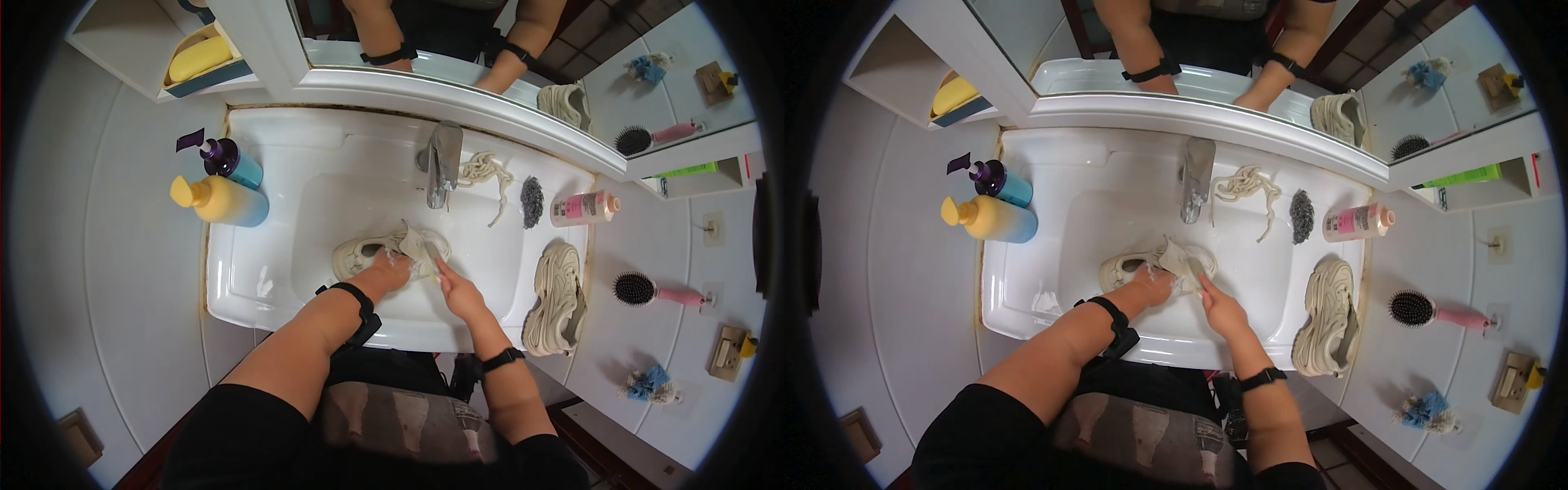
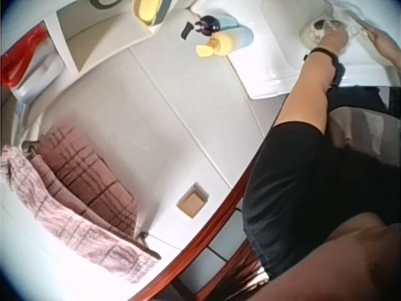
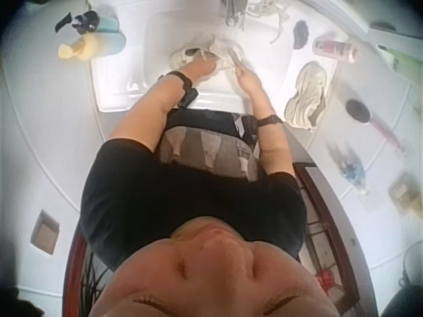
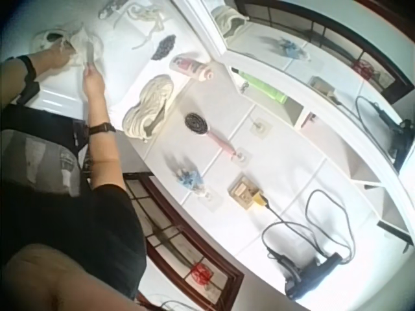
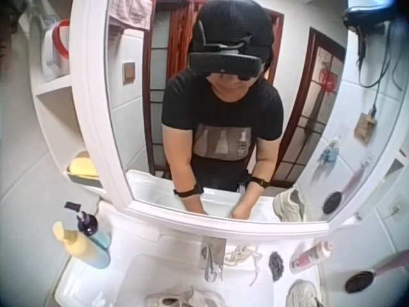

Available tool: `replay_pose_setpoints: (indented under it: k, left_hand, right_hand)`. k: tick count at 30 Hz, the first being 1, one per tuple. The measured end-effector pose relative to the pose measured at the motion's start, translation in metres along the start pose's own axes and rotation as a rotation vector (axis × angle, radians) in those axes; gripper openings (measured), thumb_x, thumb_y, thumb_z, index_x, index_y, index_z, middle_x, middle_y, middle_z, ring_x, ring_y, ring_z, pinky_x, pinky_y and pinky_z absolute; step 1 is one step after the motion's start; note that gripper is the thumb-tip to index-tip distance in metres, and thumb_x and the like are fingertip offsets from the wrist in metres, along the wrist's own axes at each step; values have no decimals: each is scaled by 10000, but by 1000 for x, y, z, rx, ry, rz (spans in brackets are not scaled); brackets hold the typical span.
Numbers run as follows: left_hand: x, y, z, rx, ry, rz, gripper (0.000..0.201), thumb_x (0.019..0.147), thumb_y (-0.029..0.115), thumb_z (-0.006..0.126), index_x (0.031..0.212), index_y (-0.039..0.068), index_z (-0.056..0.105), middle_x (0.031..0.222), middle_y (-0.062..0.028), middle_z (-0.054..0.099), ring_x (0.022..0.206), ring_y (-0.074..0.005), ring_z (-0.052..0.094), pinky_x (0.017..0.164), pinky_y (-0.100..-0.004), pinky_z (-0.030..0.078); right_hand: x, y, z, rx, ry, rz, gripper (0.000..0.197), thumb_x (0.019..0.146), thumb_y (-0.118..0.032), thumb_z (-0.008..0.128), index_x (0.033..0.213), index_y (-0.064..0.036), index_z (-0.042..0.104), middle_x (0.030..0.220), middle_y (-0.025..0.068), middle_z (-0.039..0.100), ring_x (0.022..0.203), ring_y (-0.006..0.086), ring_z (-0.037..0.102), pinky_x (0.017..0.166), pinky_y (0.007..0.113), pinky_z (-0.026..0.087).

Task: Scrubbing a white sneaker in a bathroom sink using a brush and soapy water.

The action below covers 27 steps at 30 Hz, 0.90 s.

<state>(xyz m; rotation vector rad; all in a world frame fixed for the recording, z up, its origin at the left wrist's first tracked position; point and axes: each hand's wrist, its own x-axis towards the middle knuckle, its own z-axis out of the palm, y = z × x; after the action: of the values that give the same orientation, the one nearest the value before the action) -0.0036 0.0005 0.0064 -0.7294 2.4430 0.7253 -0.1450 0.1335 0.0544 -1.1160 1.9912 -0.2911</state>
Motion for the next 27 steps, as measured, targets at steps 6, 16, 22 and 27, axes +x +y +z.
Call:
replay_pose_setpoints:
  k: [6,16,22,27]
  left_hand:
    - [-17,14,-33,-62,12,27,341,850,209,403,1096,87,606,1172,-141,577,1124,-286,521,947,-423,360]
    - [-7,8,-17,-171,-57,-62,427,873,232,367,1269,102,462,1329,-137,450,1232,-287,417,1016,-412,312]
    - [11,-12,34,-246,142,-105,447,872,226,355,1289,93,449,1328,-132,456,1242,-294,407,1016,-407,305]
    - [-3,10,-15,-10,-6,-22,440,872,216,356,1278,88,464,1324,-145,457,1240,-293,412,1010,-415,307]
  right_hand:
    - [82,-49,5,21,65,-113,412,918,-335,401,1326,-281,404,1032,208,604,934,394,573,814,454,445]
    - [-1,-44,-33,-160,-125,-98,395,925,-348,391,1319,-335,407,974,166,631,882,374,592,762,437,469]
    - [4,-18,-16,-62,-79,-133,399,931,-348,381,1330,-321,393,1006,177,619,918,376,583,775,450,459]
    - [71,-59,-14,-172,-83,-151,403,938,-312,351,1333,-254,405,1046,193,605,945,373,576,808,431,454]
